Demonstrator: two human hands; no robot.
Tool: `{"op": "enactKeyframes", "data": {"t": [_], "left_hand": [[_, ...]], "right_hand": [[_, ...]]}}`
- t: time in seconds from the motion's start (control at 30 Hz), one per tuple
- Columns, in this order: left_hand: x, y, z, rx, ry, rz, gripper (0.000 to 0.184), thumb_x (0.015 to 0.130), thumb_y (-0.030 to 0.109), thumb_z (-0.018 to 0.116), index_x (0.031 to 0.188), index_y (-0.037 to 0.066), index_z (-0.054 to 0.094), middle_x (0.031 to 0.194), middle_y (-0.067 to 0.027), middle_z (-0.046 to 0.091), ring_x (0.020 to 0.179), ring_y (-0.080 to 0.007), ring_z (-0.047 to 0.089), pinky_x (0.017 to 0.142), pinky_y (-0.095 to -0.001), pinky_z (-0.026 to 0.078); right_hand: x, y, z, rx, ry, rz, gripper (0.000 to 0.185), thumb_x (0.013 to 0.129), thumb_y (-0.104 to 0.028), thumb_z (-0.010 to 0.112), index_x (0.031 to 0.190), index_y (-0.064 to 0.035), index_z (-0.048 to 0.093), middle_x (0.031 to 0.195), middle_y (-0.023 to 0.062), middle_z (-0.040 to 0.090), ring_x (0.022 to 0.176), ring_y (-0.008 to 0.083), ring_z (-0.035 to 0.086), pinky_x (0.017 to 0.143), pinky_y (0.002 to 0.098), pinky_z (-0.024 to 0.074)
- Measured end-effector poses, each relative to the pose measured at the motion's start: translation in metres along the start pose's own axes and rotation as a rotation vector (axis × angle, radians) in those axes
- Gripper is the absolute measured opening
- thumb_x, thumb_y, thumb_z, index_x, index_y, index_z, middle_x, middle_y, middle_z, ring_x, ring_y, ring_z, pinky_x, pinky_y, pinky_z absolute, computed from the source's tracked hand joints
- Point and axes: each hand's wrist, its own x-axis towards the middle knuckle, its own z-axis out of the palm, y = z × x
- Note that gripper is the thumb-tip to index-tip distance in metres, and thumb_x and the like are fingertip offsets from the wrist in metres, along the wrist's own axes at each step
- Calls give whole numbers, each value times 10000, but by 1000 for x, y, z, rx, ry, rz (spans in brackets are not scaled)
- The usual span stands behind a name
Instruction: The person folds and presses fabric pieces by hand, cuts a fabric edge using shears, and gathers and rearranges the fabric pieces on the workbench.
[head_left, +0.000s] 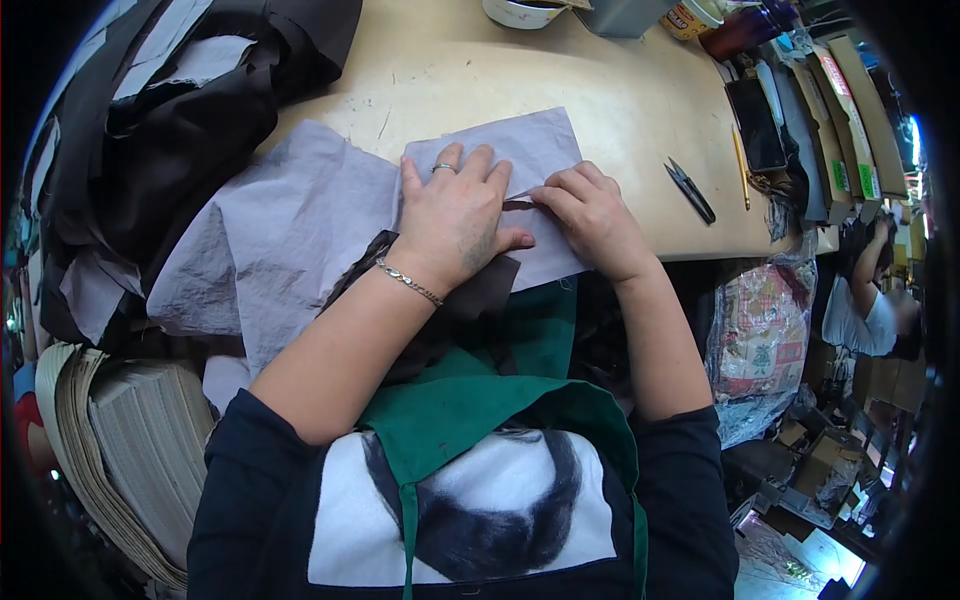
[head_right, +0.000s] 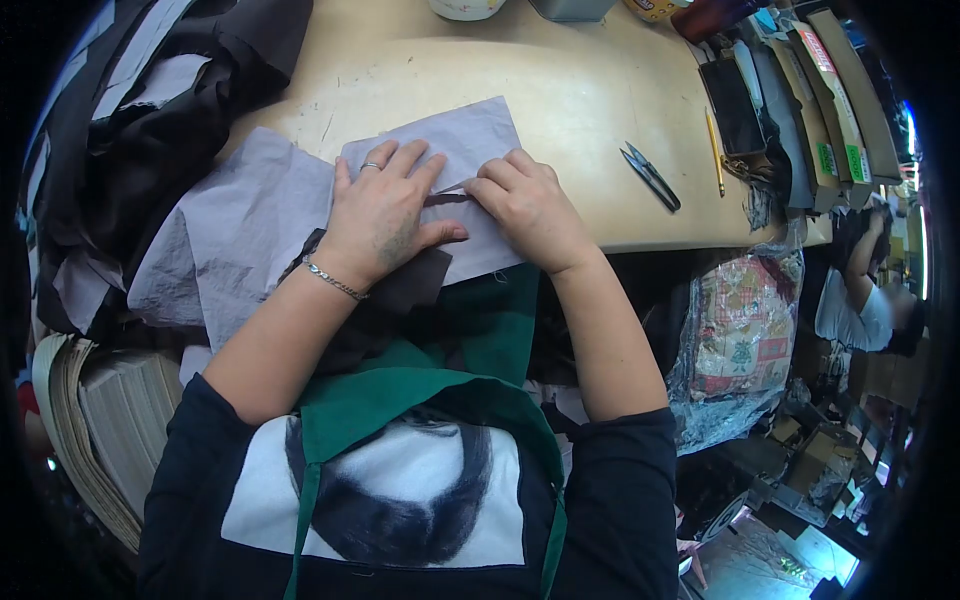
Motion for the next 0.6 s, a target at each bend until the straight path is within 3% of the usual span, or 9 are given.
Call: {"op": "enactKeyframes", "data": {"t": [0.33,0.6], "left_hand": [[-2,-5,0,13,-22,-7,814,657,625,692,1305,168,510,1378,-64,452,1294,-305,411,981,-671,310],[-1,-4,-2,15,-37,-4,816,661,623,693,1310,167,502,1383,-79,450,1294,-321,408,977,-670,311]], "right_hand": [[-5,-4,-4,-153,5,-112,261,739,-169,587,976,-82,655,913,-9,583,887,184,558,751,323,469],[-1,-9,2,43,-33,-41,254,765,-120,591,1009,-68,640,963,35,575,924,242,544,777,369,472]]}}
